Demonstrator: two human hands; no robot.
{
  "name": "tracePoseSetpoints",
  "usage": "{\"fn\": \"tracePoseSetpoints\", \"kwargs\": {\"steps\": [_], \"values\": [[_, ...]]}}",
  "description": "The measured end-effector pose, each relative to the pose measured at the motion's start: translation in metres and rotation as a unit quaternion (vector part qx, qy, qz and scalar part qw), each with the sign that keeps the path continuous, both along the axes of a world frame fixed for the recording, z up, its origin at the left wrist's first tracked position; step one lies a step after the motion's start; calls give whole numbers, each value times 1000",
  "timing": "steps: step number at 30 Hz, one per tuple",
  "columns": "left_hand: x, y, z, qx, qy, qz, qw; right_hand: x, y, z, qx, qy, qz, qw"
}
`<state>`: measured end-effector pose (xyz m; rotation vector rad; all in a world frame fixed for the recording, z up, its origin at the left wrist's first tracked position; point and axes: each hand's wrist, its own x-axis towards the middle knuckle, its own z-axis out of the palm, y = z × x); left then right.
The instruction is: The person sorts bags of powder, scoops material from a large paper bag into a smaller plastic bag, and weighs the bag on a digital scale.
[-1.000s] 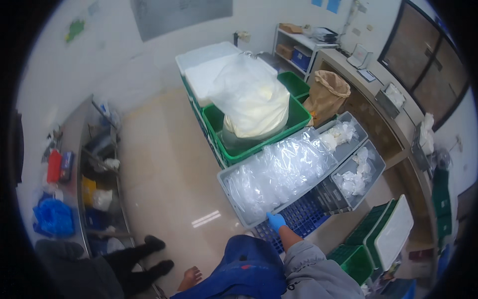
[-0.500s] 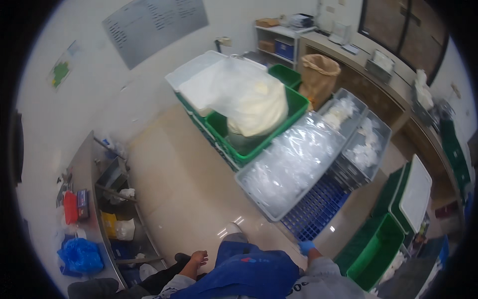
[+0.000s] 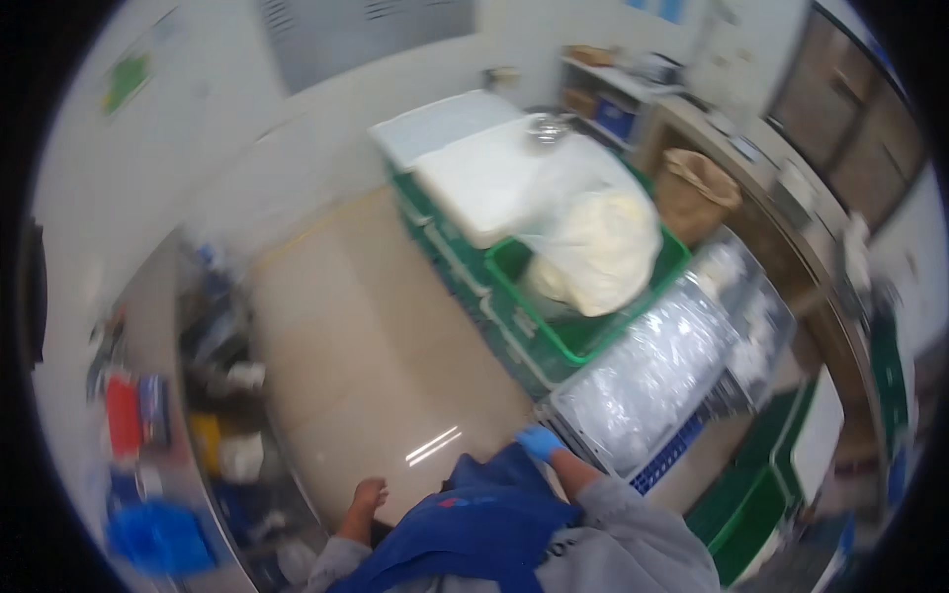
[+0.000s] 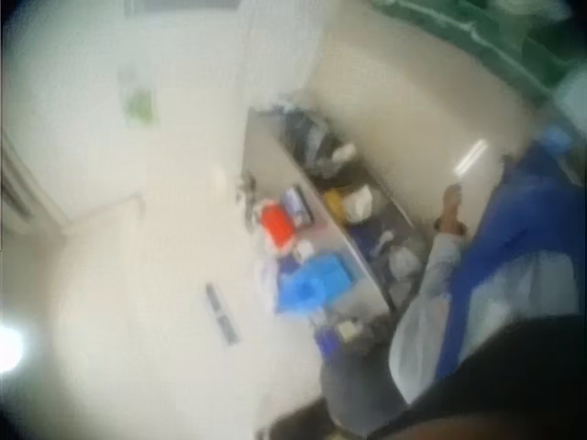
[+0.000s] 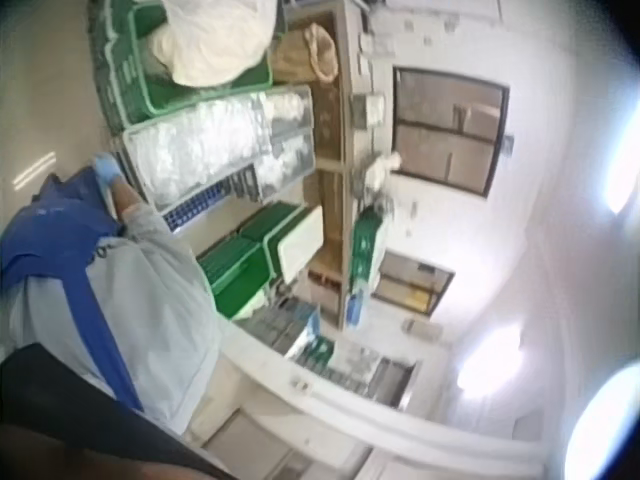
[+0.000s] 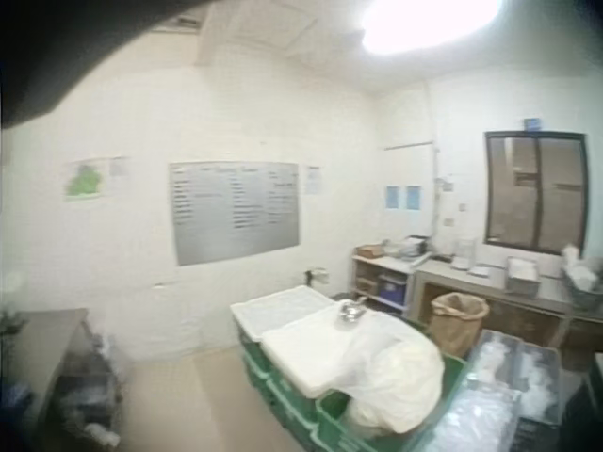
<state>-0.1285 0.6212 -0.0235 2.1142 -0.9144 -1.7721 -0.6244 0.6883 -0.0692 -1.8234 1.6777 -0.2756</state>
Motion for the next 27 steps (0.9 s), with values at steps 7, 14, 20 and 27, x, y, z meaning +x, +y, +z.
{"fn": "tracePoseSetpoints", "kwargs": {"steps": [7,14,20,27], "values": [[98,-64,-15,21,48,-19,998,122,-259,168,86,-234,-140,958],[114,-91,-18,74,11,21,997,113,-280,-14,229,-13,86,970],[172,-151,-22,-131,-189,-164,959,102,-390,-52,453,30,116,883],[190,-386,7,-140,-211,31,967,154,-778,-116,556,-433,-41,709]]}}
